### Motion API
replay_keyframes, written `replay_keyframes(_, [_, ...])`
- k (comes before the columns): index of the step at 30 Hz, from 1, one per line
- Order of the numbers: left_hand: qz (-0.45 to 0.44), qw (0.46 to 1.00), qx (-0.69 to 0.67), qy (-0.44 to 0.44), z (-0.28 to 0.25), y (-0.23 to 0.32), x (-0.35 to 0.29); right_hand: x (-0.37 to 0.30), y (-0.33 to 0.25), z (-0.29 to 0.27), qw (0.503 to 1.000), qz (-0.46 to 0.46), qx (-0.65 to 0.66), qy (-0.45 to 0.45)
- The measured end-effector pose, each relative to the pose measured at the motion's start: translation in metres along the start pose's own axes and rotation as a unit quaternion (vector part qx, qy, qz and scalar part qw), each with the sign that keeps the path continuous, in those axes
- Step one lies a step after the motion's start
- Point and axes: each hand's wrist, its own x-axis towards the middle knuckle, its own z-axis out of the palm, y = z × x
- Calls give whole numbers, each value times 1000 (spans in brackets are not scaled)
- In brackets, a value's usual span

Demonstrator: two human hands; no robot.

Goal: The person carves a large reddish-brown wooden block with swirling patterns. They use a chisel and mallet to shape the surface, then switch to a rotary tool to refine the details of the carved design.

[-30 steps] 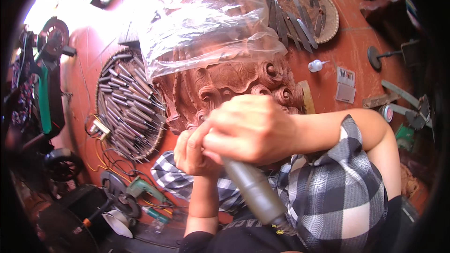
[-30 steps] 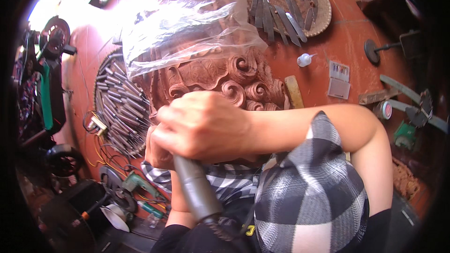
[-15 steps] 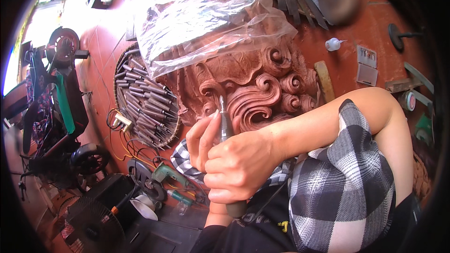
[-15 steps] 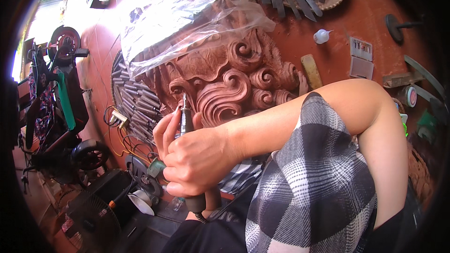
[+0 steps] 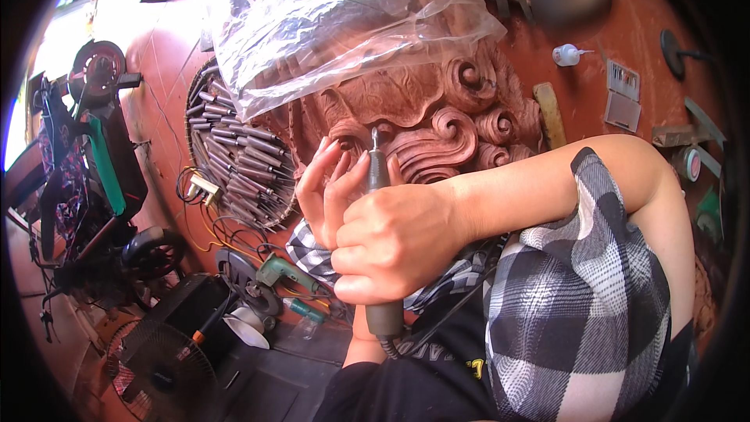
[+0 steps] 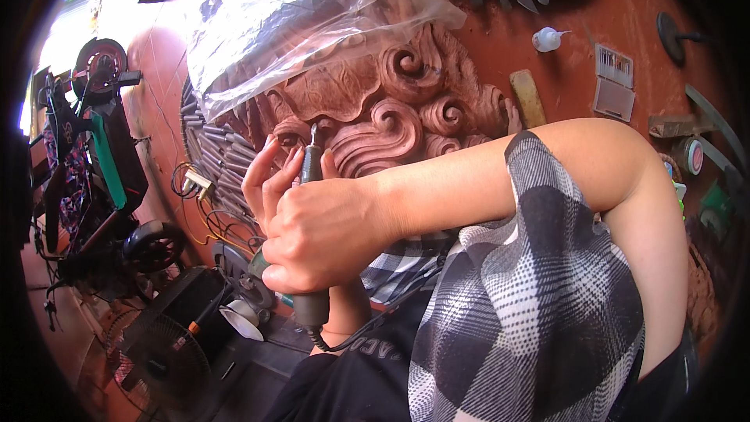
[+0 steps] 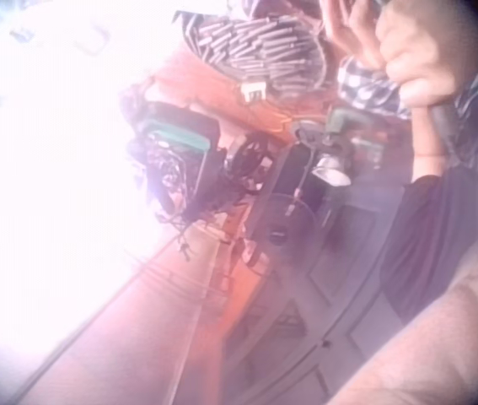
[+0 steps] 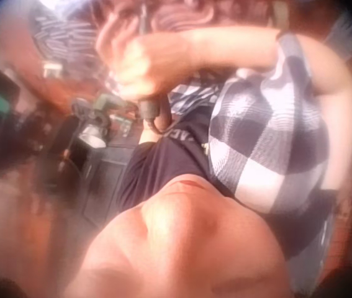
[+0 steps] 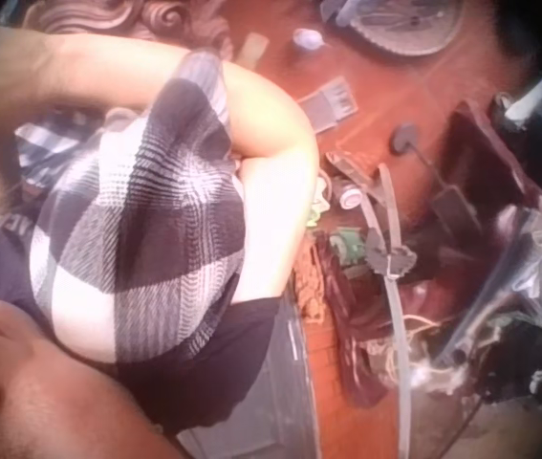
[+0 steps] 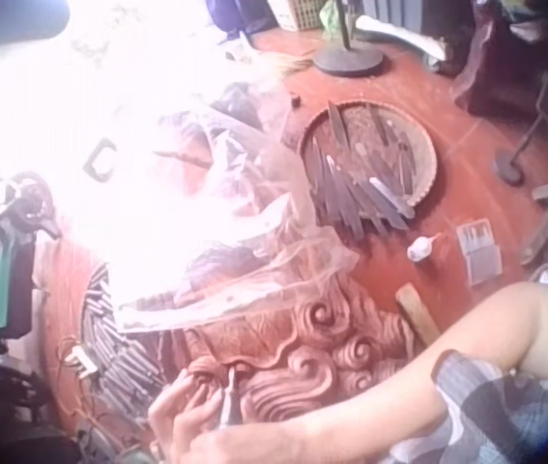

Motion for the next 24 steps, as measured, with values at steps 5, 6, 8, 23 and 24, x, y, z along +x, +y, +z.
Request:
replay_keyframes(5, [25,1000,-5,-15,-1,-10,2,-1,1,-1,1000,8,-13,-3])
replay_keyframes(6, [27,1000,3,-15,1,-9,3,-1,1,-2,1000,12,-14,-4])
replay_keyframes(8, [29,999,19,-16,4,-3,5,-2,1,-4,1000,25,-17,0])
replay_keyframes(23, [-17,999,-21,-45,5,8,4,1,0,-15,996,73,42,10])
replay_keyframes(24, [-17,999,-24,-42,5,9,5,1,0,-15,996,70,44,14])
